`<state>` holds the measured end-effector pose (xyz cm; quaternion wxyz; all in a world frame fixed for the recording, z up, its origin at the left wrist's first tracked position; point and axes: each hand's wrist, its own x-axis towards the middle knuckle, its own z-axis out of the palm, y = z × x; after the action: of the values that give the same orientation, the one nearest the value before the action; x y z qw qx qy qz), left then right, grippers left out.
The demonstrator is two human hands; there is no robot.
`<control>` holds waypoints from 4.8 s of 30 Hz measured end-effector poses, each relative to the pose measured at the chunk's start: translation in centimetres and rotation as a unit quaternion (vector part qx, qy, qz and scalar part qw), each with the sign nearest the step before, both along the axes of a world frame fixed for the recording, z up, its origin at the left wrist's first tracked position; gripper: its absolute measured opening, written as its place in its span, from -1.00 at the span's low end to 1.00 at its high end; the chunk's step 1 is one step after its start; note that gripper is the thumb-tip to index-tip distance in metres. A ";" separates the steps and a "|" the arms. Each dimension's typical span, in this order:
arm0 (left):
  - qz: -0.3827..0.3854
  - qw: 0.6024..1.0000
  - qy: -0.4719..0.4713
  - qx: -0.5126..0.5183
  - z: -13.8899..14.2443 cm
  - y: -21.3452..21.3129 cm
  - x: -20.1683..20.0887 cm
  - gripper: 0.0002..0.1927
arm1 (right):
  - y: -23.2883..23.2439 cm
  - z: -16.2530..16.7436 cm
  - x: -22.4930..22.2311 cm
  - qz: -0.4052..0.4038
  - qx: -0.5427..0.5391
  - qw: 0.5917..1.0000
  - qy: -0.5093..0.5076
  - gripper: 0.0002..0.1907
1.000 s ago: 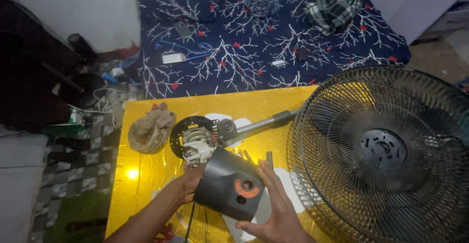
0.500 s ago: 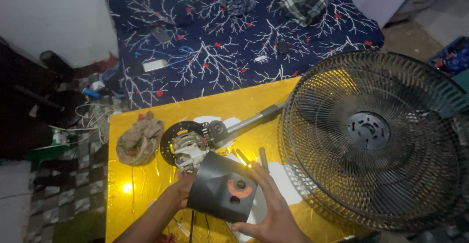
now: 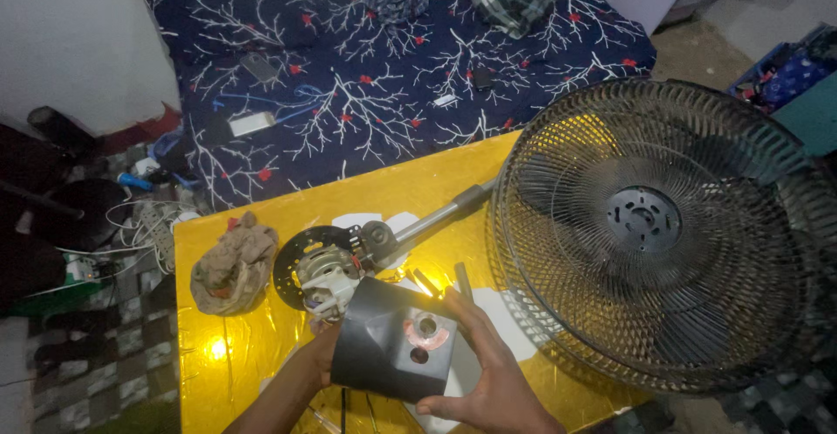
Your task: The person services a disassembled pedestal fan on a table. They handle the fan motor and its black housing, use a screwdriver to work on the housing, fit the housing onto the motor, and finally lift and reposition the fan blade and front grille assembly on the motor shaft.
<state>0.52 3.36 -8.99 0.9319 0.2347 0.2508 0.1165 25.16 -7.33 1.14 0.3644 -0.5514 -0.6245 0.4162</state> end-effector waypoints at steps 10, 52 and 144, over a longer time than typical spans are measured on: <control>-0.005 1.000 0.006 0.026 1.9 -0.3 0.5 -0.47 | -0.4 0.0 0.0 -0.002 0.021 0.999 -0.034 0.27; 0.047 0.997 -0.038 -0.055 1.2 0.2 1.2 -0.53 | 0.6 0.9 -0.2 0.004 0.026 0.998 -0.065 0.15; -0.114 0.989 -0.083 -0.051 -3.2 -2.6 7.0 -0.53 | -9.1 -9.2 3.5 -0.105 0.165 0.976 0.097 0.09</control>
<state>7.50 0.72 -12.22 0.9675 0.2032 0.1496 0.0153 28.65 -16.46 -8.04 0.5509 -0.5030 -0.5849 0.3184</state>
